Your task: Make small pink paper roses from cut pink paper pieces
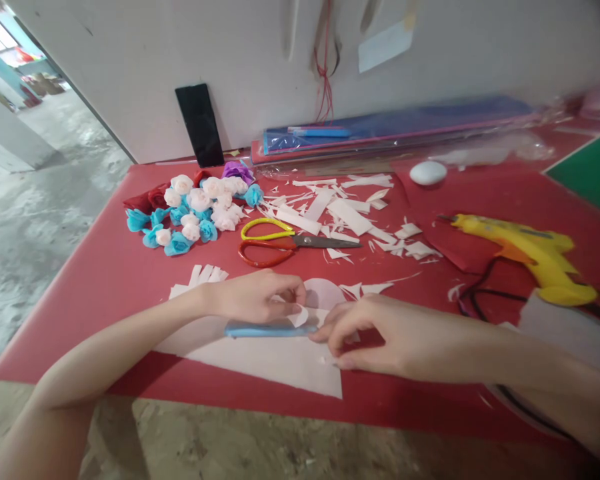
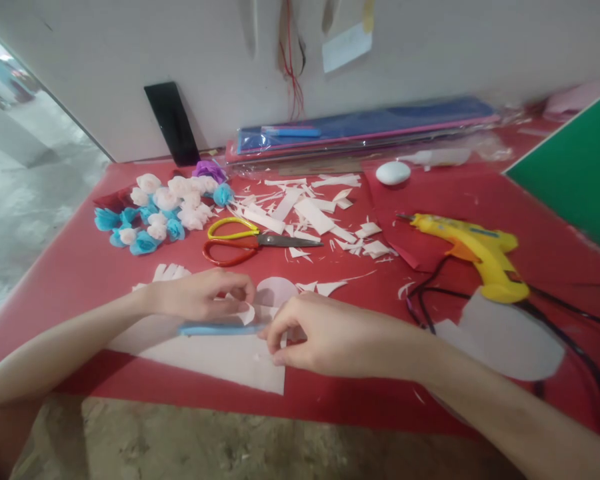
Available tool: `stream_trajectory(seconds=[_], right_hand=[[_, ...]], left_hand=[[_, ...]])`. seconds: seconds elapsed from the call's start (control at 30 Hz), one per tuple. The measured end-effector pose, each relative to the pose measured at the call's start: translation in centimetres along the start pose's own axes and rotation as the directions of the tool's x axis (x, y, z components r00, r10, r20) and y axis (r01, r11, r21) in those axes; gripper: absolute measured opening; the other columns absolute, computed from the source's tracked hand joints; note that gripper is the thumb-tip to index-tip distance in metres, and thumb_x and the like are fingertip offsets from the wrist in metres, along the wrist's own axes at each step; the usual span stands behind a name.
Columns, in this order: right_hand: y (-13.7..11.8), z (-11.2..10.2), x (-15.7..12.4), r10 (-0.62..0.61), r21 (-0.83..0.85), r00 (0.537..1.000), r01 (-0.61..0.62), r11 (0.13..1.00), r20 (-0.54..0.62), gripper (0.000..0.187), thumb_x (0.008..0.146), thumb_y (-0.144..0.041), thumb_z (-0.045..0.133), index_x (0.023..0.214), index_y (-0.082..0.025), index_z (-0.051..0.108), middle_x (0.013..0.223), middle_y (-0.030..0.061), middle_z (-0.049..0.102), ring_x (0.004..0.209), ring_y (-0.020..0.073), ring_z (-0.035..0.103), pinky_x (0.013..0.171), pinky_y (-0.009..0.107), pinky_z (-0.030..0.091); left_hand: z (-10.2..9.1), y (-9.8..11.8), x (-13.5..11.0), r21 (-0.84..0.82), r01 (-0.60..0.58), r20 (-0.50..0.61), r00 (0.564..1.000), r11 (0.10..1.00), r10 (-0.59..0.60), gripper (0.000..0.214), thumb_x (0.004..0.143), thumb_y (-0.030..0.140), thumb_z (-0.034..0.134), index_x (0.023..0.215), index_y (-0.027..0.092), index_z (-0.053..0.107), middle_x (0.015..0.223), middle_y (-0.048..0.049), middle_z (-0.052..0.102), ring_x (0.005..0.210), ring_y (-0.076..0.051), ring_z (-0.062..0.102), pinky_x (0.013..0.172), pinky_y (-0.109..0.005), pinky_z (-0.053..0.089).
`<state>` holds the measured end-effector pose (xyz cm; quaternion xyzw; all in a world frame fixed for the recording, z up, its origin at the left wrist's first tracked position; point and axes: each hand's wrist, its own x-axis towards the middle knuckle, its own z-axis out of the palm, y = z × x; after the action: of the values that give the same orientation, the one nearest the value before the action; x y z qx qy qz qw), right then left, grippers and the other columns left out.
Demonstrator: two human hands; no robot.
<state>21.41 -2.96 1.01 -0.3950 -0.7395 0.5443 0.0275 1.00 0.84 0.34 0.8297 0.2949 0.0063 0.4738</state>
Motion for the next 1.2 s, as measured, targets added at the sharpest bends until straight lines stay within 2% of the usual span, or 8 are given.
stream_trajectory(seconds=[0.23, 0.37, 0.43, 0.53, 0.63, 0.73, 1.03, 1.2], right_hand=[[-0.5, -0.1, 0.0, -0.019, 0.017, 1.000, 0.019, 1.000, -0.014, 0.012, 0.070, -0.026, 0.062, 0.074, -0.023, 0.072, 0.087, 0.0034, 0.071, 0.081, 0.0208, 0.063, 0.074, 0.028, 0.047], [-1.3, -0.3, -0.1, -0.064, 0.055, 0.978, 0.077, 0.996, -0.200, 0.015, 0.074, -0.031, 0.059, 0.075, -0.022, 0.071, 0.080, 0.0036, 0.071, 0.074, 0.0201, 0.064, 0.068, 0.029, 0.049], [-1.8, -0.3, -0.2, -0.127, 0.073, 0.909, 0.169, 0.983, -0.397, 0.013, 0.074, -0.031, 0.059, 0.072, -0.022, 0.070, 0.078, 0.0024, 0.070, 0.072, 0.0192, 0.063, 0.064, 0.028, 0.050], [-2.3, 0.3, -0.4, -0.231, -0.005, 0.728, 0.299, 0.954, -0.646, 0.008, 0.073, -0.022, 0.062, 0.068, -0.025, 0.067, 0.076, 0.0000, 0.069, 0.072, 0.0171, 0.063, 0.064, 0.026, 0.051], [-2.3, 1.2, -0.5, -0.355, -0.167, 0.589, 0.349, 0.922, -0.726, 0.014, 0.072, -0.015, 0.062, 0.068, -0.027, 0.065, 0.079, -0.0010, 0.066, 0.073, 0.0150, 0.061, 0.064, 0.024, 0.051], [-2.2, 1.9, -0.5, -0.406, -0.259, 0.519, 0.333, 0.907, -0.752, 0.015, 0.072, -0.014, 0.062, 0.070, -0.028, 0.065, 0.091, 0.0001, 0.062, 0.081, 0.0153, 0.060, 0.065, 0.024, 0.050], [-2.6, 2.4, -0.7, -0.402, -0.255, 0.537, 0.329, 0.909, -0.741, 0.016, 0.074, -0.013, 0.060, 0.072, -0.029, 0.061, 0.077, -0.0011, 0.065, 0.065, 0.0155, 0.060, 0.056, 0.026, 0.051], [-2.2, 2.7, -0.8, -0.370, -0.243, 0.548, 0.292, 0.925, -0.750, 0.014, 0.076, -0.014, 0.059, 0.075, -0.029, 0.061, 0.081, -0.0018, 0.063, 0.070, 0.0144, 0.059, 0.062, 0.025, 0.050]], left_hand=[[-0.1, 0.1, -0.1, -0.024, -0.020, -0.096, 0.995, 1.000, 0.017, 0.006, 0.081, 0.016, 0.047, 0.081, 0.013, 0.052, 0.076, -0.0010, 0.058, 0.065, -0.008, 0.050, 0.062, -0.021, 0.040], [0.0, 0.8, 0.0, -0.168, -0.078, -0.288, 0.957, 0.983, 0.026, 0.004, 0.079, 0.015, 0.049, 0.077, 0.012, 0.053, 0.076, -0.0014, 0.058, 0.072, -0.010, 0.054, 0.070, -0.024, 0.044], [0.2, 1.3, -0.2, -0.259, -0.166, -0.418, 0.908, 0.952, 0.045, 0.003, 0.077, 0.013, 0.052, 0.075, 0.012, 0.054, 0.076, -0.0018, 0.058, 0.074, -0.010, 0.055, 0.072, -0.023, 0.045], [0.4, 2.1, -0.6, -0.317, -0.292, -0.570, 0.819, 0.902, 0.064, 0.004, 0.076, 0.016, 0.057, 0.074, 0.013, 0.056, 0.074, -0.0011, 0.059, 0.070, -0.009, 0.055, 0.068, -0.020, 0.046], [0.8, 2.9, -1.2, -0.358, -0.346, -0.635, 0.771, 0.867, 0.046, 0.005, 0.075, 0.017, 0.059, 0.073, 0.014, 0.056, 0.072, 0.0003, 0.059, 0.069, -0.008, 0.054, 0.068, -0.018, 0.046], [1.1, 3.4, -1.6, -0.399, -0.367, -0.660, 0.751, 0.840, 0.015, 0.005, 0.074, 0.016, 0.060, 0.072, 0.014, 0.055, 0.073, 0.0004, 0.058, 0.070, -0.008, 0.055, 0.069, -0.018, 0.047], [2.1, 3.8, -1.9, -0.445, -0.362, -0.655, 0.756, 0.819, -0.022, 0.008, 0.075, 0.021, 0.061, 0.077, 0.014, 0.056, 0.071, -0.0001, 0.060, 0.065, -0.008, 0.054, 0.059, -0.017, 0.047], [1.9, 3.7, -1.7, -0.340, -0.373, -0.650, 0.756, 0.863, 0.071, 0.003, 0.074, 0.013, 0.060, 0.076, 0.012, 0.062, 0.073, -0.0016, 0.062, 0.069, -0.008, 0.055, 0.068, -0.019, 0.047]])
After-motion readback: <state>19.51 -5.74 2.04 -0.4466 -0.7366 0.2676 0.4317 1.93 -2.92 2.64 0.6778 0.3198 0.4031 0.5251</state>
